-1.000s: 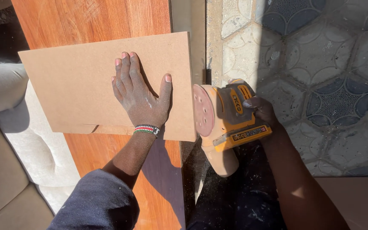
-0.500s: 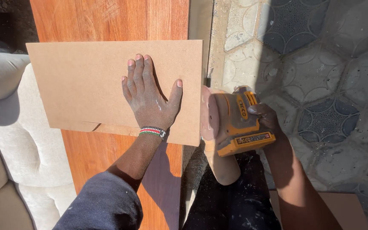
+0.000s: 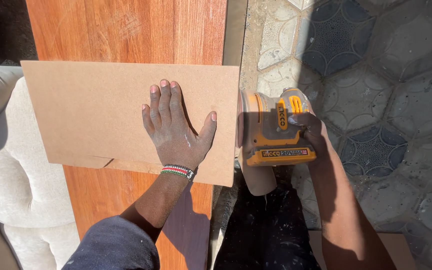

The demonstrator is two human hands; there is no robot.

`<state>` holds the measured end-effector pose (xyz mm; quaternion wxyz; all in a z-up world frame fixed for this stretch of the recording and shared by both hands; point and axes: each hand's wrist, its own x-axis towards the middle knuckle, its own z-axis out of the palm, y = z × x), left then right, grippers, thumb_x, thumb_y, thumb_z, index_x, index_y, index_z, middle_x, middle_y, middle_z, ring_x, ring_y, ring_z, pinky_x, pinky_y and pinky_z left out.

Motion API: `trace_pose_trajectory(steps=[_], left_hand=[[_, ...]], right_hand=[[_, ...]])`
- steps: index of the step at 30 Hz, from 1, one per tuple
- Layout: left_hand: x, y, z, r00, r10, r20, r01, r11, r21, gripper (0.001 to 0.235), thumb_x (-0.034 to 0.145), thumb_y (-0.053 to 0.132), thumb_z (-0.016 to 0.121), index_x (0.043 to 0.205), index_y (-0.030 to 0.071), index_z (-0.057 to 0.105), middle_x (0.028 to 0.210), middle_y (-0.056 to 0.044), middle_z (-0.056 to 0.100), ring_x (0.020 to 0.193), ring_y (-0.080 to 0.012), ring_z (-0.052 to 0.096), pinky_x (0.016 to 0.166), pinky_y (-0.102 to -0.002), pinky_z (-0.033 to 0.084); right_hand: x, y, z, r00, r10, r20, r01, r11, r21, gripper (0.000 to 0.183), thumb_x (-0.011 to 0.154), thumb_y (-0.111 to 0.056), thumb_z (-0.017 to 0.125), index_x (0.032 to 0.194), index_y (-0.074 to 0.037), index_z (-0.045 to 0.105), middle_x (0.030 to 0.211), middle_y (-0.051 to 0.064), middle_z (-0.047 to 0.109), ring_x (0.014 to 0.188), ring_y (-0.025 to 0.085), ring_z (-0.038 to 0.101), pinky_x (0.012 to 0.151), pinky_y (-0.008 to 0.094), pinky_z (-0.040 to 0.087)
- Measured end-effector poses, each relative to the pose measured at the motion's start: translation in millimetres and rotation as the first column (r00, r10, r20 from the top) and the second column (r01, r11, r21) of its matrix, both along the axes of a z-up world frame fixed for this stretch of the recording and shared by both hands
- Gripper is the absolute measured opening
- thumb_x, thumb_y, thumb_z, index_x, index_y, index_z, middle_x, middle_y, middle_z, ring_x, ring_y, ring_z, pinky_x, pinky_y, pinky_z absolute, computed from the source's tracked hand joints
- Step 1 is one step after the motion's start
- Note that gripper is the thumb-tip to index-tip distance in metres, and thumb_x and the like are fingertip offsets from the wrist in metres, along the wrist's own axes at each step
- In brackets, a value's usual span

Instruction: The person uses a yellow and black cordless orbital sander to smooth the surface of a rectangular piece of light brown wood. They hold the wood steady with their left hand while moving the sander across the surface with their right hand, working on the edges and flat areas.

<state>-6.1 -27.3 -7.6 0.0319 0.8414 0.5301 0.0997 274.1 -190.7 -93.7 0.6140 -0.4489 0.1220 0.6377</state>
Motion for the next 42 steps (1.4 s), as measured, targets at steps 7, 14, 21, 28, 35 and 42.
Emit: trace_pose_trajectory(steps=[7,14,21,28,35,42], left_hand=[[-1,1,0,1.000,0.001,-0.019,-0.002,1.000,-0.023,0.106,0.110,0.078,0.069,0.184,0.004,0.052,0.190,-0.016,0.050,0.181,-0.0384,0.038,0.149,-0.063,0.023],[0,2,1,0.998,-0.024,-0.058,0.025,1.000,0.015,0.104,0.112,0.076,0.071,0.183,0.002,0.051,0.189,-0.015,0.054,0.180,-0.0381,0.037,0.148,-0.064,0.023],[-3,1,-3,1.000,-0.020,0.003,0.020,1.000,-0.014,0.103,0.110,0.072,0.075,0.182,0.003,0.052,0.189,-0.015,0.054,0.182,-0.0393,0.035,0.148,-0.068,0.022],[-4,0,-2,1.000,-0.024,-0.005,0.024,1.000,0.006,0.102,0.110,0.072,0.075,0.181,0.002,0.053,0.188,-0.016,0.054,0.180,-0.0415,0.039,0.148,-0.067,0.025],[-4,2,-3,0.999,-0.035,-0.017,0.035,0.999,0.001,0.103,0.110,0.072,0.074,0.180,0.000,0.055,0.188,-0.017,0.054,0.179,-0.0427,0.039,0.148,-0.067,0.024],[-6,2,-5,1.000,-0.023,0.000,0.023,0.999,-0.026,0.105,0.111,0.073,0.077,0.184,0.002,0.049,0.191,-0.017,0.049,0.182,-0.0434,0.035,0.150,-0.071,0.022]], right_hand=[[16,52,96,0.888,0.103,0.447,-0.087,0.995,-0.055,0.099,0.071,-0.016,0.071,0.168,-0.020,0.052,0.133,0.013,0.069,0.112,0.024,0.071,0.088,0.036,0.061],[-28,-14,107,0.917,0.091,0.389,-0.088,0.996,-0.025,0.093,0.073,-0.010,0.080,0.162,-0.014,0.052,0.118,0.013,0.070,0.100,0.024,0.074,0.078,0.039,0.066],[13,64,108,0.920,0.011,0.392,-0.036,0.998,0.057,0.100,0.075,-0.007,0.073,0.171,-0.017,0.045,0.139,0.019,0.068,0.113,0.029,0.074,0.085,0.041,0.065],[6,51,119,0.915,0.015,0.403,-0.061,0.993,0.101,0.103,0.074,-0.007,0.074,0.171,-0.015,0.043,0.142,0.018,0.068,0.116,0.027,0.073,0.088,0.039,0.064],[-62,-46,121,0.938,0.079,0.336,-0.034,0.990,-0.138,0.098,0.076,-0.010,0.075,0.170,-0.014,0.050,0.130,0.013,0.065,0.110,0.028,0.071,0.084,0.044,0.065],[-32,-11,71,0.862,-0.035,0.506,-0.050,0.987,0.153,0.093,0.078,-0.004,0.077,0.166,-0.014,0.049,0.133,0.009,0.062,0.114,0.023,0.069,0.089,0.038,0.063]])
